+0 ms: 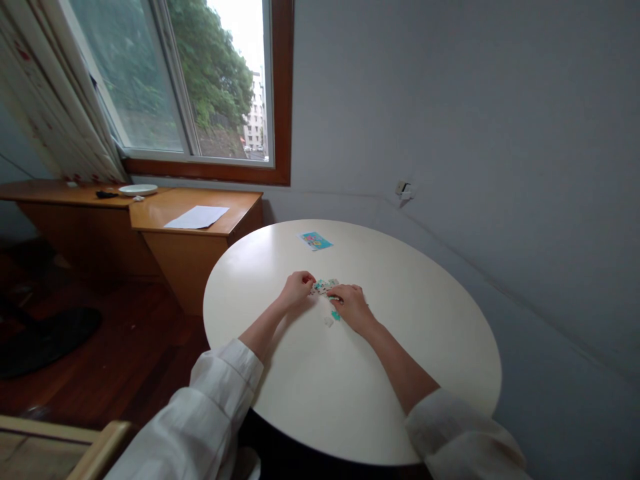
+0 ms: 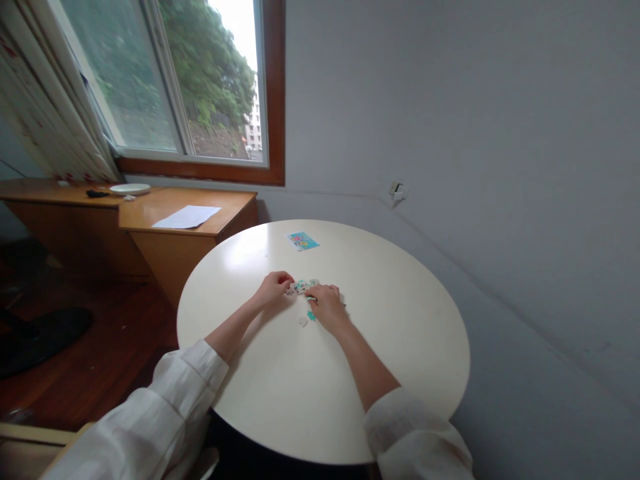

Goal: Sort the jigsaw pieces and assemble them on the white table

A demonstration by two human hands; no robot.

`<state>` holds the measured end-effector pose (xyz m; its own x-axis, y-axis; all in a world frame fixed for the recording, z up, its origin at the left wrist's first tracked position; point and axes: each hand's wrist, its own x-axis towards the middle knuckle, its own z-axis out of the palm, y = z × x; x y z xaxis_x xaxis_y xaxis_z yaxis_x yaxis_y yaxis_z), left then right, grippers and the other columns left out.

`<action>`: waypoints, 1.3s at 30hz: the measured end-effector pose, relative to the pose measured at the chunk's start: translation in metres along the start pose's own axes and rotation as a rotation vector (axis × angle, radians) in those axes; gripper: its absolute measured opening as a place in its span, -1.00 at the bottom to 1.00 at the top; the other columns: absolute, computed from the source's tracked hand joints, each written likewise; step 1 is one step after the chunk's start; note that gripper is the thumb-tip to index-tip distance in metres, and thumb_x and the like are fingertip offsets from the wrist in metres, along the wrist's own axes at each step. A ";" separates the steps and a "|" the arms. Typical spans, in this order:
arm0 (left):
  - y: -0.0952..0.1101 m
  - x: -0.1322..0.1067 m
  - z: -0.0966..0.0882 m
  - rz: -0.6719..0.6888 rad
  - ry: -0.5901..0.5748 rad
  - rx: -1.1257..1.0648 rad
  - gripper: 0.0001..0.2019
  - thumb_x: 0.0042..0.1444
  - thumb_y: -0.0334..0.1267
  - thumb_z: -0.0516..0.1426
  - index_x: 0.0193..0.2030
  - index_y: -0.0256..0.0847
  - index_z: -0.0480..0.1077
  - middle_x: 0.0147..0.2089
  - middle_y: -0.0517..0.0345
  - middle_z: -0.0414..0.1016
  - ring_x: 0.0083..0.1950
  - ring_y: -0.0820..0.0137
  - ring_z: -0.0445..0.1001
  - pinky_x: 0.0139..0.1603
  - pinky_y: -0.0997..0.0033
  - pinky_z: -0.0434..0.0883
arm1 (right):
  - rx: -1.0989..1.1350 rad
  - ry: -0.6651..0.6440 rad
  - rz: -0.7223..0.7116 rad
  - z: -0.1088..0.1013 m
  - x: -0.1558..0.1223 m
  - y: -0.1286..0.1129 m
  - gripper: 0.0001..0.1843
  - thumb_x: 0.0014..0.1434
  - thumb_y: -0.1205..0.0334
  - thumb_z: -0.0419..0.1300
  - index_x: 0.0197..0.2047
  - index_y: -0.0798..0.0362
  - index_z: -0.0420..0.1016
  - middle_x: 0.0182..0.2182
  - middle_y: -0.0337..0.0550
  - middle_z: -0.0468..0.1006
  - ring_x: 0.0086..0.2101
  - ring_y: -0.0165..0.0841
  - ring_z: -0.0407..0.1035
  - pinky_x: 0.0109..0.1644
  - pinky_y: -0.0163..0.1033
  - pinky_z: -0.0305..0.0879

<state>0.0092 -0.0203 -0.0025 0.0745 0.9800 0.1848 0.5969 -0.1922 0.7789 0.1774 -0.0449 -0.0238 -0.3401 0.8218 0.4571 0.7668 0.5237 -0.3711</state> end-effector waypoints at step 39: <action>-0.009 -0.002 -0.001 0.080 -0.044 0.314 -0.85 -0.04 -0.39 0.04 -0.35 -0.25 0.43 -0.29 0.06 0.48 -0.28 0.39 0.40 -0.26 0.46 0.30 | 0.180 0.167 0.261 -0.007 0.003 0.013 -0.87 0.05 0.22 0.05 -0.47 0.03 0.35 -0.55 -0.23 0.47 -0.48 -0.41 0.36 -0.37 -0.34 0.24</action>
<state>0.0030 -0.0203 -0.0098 0.1618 0.9649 0.2066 0.8045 -0.2503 0.5386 0.1900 -0.0376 -0.0216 -0.0409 0.8929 0.4483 0.7025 0.3448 -0.6226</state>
